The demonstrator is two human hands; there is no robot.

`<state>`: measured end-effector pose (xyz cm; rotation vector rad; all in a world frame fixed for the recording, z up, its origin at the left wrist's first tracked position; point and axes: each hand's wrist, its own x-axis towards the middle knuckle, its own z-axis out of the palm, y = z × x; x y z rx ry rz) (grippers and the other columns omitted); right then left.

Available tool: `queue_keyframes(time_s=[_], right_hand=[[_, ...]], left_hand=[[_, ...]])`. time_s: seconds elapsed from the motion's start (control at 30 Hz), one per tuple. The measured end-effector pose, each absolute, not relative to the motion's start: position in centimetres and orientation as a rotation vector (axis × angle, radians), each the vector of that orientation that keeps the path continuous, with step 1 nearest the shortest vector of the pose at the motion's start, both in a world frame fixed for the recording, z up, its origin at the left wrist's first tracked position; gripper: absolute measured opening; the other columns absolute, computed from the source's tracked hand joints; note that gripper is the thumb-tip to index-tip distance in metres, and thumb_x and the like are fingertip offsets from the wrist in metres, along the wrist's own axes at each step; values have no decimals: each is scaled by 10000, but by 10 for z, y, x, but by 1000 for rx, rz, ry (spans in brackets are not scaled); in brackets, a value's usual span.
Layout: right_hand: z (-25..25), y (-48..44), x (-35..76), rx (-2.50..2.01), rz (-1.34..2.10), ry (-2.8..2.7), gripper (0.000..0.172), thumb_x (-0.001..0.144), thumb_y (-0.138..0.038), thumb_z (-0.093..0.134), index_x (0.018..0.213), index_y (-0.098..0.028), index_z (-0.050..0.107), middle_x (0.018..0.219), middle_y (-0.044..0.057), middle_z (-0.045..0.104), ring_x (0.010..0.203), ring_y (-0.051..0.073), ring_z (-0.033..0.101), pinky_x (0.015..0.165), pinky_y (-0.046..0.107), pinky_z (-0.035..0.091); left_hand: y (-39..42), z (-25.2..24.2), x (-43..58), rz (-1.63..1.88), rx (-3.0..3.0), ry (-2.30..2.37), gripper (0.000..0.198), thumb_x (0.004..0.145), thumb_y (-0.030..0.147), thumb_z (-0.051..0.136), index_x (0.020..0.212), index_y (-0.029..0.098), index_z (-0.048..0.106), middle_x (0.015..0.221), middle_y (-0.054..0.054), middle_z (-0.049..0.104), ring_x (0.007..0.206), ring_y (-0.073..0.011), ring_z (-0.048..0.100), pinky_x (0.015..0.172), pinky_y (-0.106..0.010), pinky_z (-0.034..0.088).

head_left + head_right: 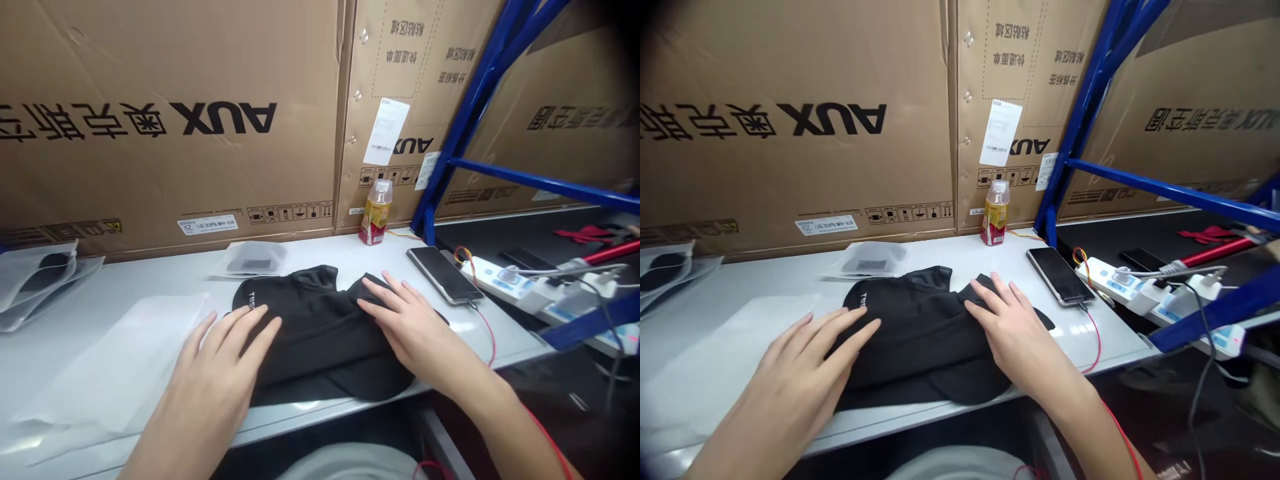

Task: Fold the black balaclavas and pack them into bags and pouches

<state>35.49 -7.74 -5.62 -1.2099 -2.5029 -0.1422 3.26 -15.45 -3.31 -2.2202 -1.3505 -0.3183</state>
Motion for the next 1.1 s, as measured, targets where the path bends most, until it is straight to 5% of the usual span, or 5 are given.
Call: queue_keyframes(time_s=[0.23,0.57,0.77,0.93,1.1], right_hand=[[-67,-97,323,-1079,253,-2666,535,1103,-290,404,1630,-204,385,1688,60,382,1595,317,269,1274,608,310],[-70,-66,387,-1456,16,-2298,519,1036,-438,563,1489,-186,583,1628,152,479,1547,394,365,1203,635,394],[-78,-60,419,-1679,33,-2230,511,960,-636,603,1146,-180,738,1437,175,636,1315,386,610,1078,556,516],[-63,-69,415,-1783,16,-2085,447,902,-685,638,943,-241,664,961,87,733,886,318,720,777,439,560],[-44,-82,410,-1886,158,-1908,457,889,-688,654,1052,-263,609,886,40,718,723,263,688,626,363,502]], left_hand=[[-144,-62,64,-208,-2559,-1273,637,1084,507,440,1648,230,335,1684,-77,398,1530,-327,421,1165,-560,447],[-143,-76,58,-285,-2632,-1444,631,1078,490,465,1659,308,303,1701,-61,362,1546,-324,398,1225,-587,376],[-144,-74,60,-264,-2647,-1468,623,1087,484,449,1663,316,286,1706,-56,347,1557,-319,378,1234,-592,366],[-145,-72,59,-232,-2637,-1427,616,1090,485,441,1658,286,307,1703,-70,352,1552,-328,386,1220,-596,381],[-143,-58,78,-254,-2635,-1342,589,1087,467,463,1612,206,409,1693,-92,371,1565,-376,343,1233,-641,331]])
